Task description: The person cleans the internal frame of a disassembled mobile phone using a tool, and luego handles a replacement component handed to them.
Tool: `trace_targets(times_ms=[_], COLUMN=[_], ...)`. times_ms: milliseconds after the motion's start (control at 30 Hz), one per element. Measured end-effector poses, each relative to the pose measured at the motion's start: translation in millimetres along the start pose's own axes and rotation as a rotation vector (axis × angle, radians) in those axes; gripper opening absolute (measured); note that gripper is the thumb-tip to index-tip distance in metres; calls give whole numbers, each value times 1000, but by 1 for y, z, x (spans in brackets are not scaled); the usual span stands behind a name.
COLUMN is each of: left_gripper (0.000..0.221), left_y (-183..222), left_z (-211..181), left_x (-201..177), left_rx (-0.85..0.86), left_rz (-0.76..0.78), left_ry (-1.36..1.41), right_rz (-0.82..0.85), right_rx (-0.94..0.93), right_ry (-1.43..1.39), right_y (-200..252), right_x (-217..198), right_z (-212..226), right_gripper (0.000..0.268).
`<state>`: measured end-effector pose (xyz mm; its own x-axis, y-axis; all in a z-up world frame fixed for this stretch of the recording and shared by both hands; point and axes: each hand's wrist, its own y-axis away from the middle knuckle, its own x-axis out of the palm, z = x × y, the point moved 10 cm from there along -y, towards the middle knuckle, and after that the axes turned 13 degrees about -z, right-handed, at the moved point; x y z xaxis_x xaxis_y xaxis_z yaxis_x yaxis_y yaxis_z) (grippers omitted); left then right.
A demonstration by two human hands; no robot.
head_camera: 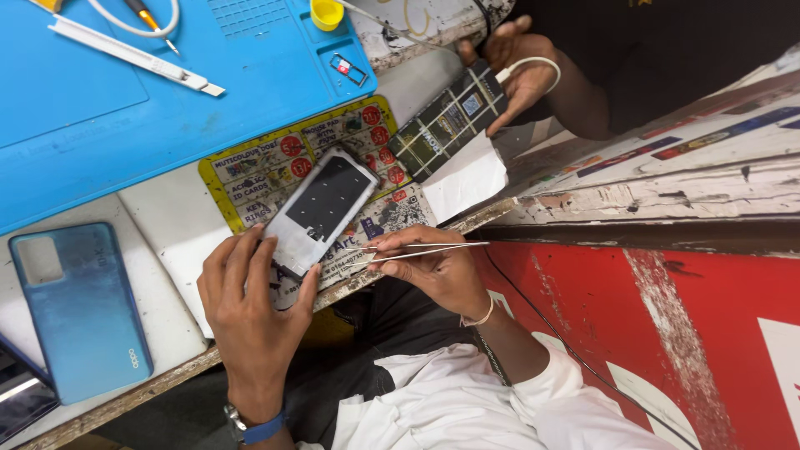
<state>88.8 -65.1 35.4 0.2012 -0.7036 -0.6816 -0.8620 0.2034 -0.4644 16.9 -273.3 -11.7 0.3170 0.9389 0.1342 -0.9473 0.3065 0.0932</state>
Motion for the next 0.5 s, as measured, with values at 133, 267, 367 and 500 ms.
trace_targets(times_ms=[133, 267, 367, 500], left_gripper=[58, 61, 66, 70], left_y=[7, 9, 13, 19], left_z=[11, 10, 7, -2], left_x=[-9, -6, -7, -9], left_rx=[-133, -198, -199, -148], left_rz=[-99, -171, -216, -249], left_ry=[17, 38, 22, -63], right_rz=[-72, -11, 23, -68], right_rx=[34, -142, -201, -101], right_ry=[14, 173, 250, 157], right_y=[-1, -4, -6, -16], right_x=[7, 23, 38, 41], right_z=[-6, 7, 8, 0], right_gripper=[26, 27, 26, 27])
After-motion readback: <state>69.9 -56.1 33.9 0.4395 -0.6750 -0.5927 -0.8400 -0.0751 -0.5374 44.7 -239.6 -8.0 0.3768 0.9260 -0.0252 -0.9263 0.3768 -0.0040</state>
